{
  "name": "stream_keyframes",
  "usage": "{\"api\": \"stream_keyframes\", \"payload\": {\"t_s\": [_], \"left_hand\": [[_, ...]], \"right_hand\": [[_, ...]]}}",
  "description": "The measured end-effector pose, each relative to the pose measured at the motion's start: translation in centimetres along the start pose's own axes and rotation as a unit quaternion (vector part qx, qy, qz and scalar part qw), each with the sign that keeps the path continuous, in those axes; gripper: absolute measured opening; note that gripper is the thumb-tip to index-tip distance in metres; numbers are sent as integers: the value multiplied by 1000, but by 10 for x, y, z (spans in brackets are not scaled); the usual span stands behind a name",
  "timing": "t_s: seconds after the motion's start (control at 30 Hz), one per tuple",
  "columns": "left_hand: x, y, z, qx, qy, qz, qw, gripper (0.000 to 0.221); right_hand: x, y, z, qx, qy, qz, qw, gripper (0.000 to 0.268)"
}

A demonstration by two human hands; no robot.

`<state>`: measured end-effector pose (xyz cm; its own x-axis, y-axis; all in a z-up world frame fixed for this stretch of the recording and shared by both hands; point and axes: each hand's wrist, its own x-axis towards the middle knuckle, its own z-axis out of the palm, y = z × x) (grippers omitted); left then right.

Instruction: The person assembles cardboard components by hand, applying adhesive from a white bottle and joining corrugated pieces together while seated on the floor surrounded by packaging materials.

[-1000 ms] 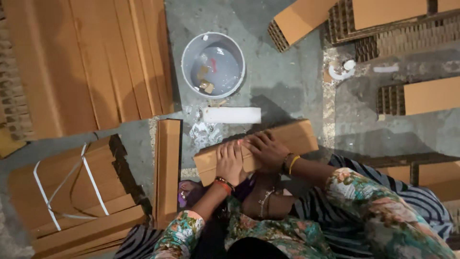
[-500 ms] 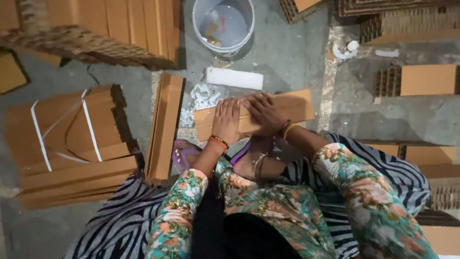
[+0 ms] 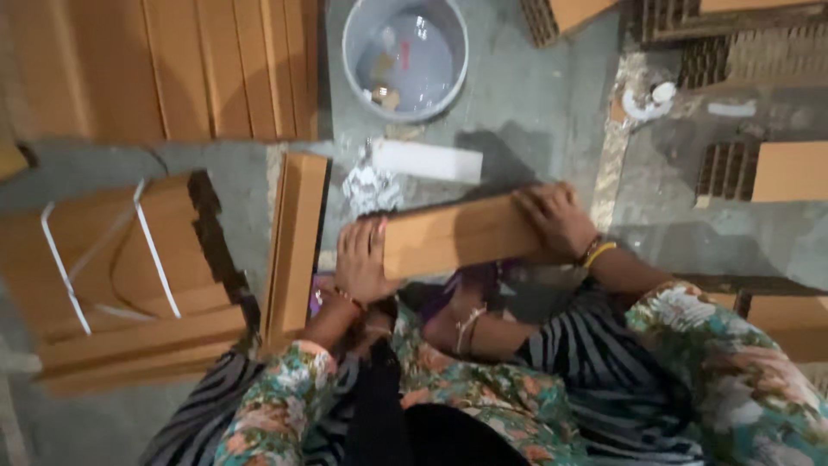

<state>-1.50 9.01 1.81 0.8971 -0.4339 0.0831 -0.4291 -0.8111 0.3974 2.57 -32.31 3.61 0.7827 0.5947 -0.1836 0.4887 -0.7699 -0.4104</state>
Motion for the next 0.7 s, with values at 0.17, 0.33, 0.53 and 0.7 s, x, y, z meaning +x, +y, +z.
{"api": "stream_keyframes", "payload": {"t_s": [0.17, 0.33, 0.53, 0.7], "left_hand": [[-6, -12, 16, -31, 4, 16, 999, 96], [-14, -23, 28, 39, 13, 19, 999, 54], [1, -1, -4, -8, 49, 37, 998, 83], [10, 15, -26, 7, 24, 19, 1000, 105]], "right_hand": [[3, 3, 3, -26, -3, -5, 1000, 117], [0, 5, 8, -9, 6, -12, 1000, 116], [0, -7, -6, -16, 57, -16, 998, 118], [1, -14, -13, -95, 44, -40, 994, 120]]}}
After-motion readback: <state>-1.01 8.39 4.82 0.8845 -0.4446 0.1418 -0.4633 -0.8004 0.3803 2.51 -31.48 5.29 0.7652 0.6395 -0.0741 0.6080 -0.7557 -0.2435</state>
